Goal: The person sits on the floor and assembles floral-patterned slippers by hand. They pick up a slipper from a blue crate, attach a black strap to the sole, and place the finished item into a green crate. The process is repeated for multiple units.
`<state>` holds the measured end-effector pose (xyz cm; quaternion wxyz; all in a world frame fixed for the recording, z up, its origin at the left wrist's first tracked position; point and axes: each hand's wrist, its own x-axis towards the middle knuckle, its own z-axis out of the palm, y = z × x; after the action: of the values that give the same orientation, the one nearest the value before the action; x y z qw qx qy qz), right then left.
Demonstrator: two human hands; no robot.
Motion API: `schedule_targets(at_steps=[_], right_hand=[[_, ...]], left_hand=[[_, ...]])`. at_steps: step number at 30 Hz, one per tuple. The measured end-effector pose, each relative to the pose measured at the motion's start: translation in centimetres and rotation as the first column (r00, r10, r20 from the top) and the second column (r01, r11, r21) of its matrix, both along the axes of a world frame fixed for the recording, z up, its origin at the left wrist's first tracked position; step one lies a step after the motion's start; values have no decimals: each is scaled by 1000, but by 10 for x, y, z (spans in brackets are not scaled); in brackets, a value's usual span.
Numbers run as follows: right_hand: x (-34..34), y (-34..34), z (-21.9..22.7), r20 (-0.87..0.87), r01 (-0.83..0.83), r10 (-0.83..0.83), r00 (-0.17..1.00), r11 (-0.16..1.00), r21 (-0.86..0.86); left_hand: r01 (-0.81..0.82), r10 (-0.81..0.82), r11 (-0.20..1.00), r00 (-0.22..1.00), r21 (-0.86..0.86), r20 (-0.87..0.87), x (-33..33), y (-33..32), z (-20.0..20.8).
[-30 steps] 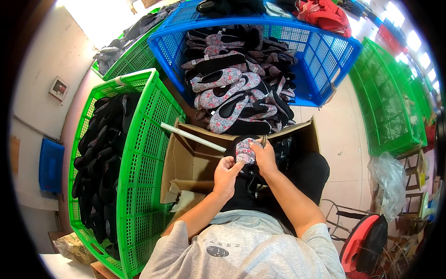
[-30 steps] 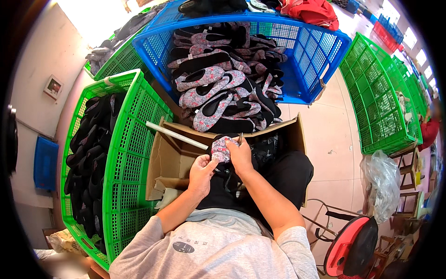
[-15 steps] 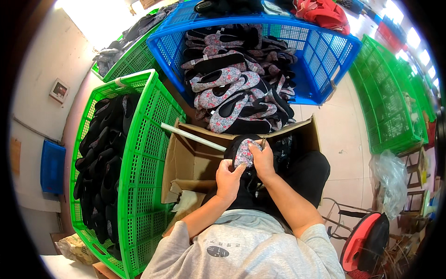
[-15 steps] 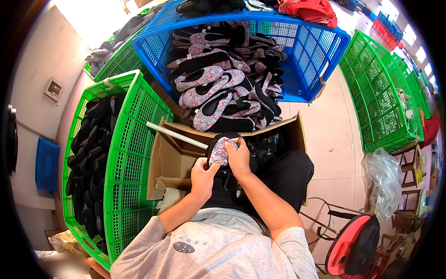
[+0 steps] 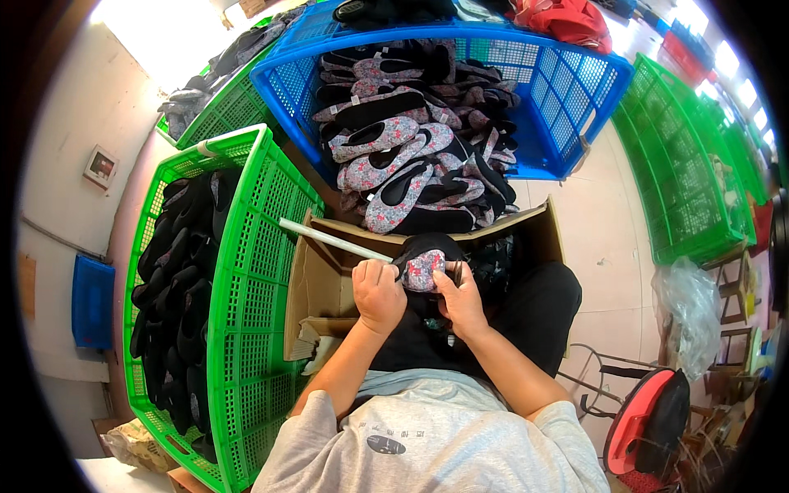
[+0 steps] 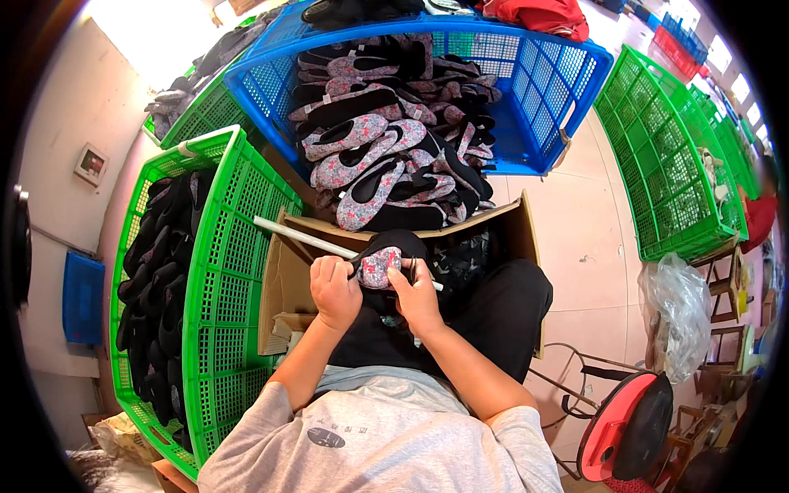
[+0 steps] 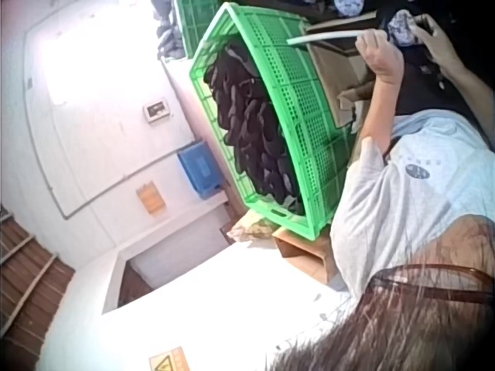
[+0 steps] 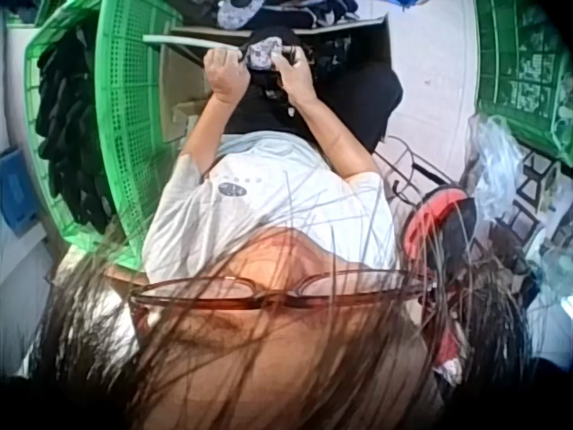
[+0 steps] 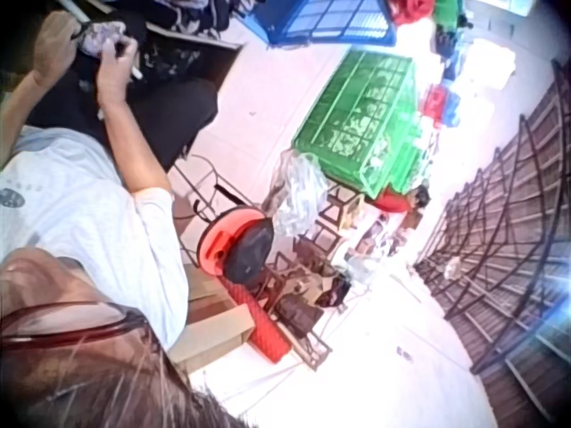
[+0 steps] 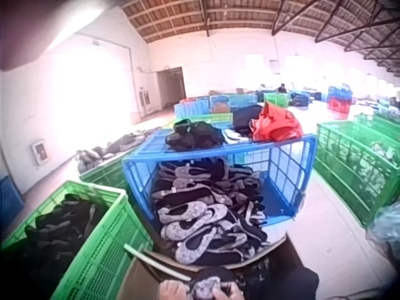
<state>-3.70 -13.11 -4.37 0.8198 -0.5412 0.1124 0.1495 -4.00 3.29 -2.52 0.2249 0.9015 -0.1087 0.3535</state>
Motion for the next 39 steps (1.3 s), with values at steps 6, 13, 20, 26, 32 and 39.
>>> schedule_targets(at_steps=[6,13,20,26,32,39], right_hand=[[0,-2,15,-72,-30,33,997,998,48],[7,-7,4,-59,-84,80,995,995,-53],[11,-49,45,76,-3,5,997,999,-32],[33,-61,7,245,-19,148,958,886,-464],[27,-32,-7,190,-67,288,939,692,-719],[24,-33,-19,208,-48,274,939,704,-708]], left_hand=[[42,-95,965,976,-259,-198,4,-2,2],[162,-151,987,928,3,-339,-5,-14,29],[128,-154,988,904,-92,-399,-4,-1,21],[137,-143,990,906,-45,-399,-6,-5,22],[160,-109,981,923,111,-370,-13,-10,16],[138,-115,989,934,45,-337,-9,0,0]])
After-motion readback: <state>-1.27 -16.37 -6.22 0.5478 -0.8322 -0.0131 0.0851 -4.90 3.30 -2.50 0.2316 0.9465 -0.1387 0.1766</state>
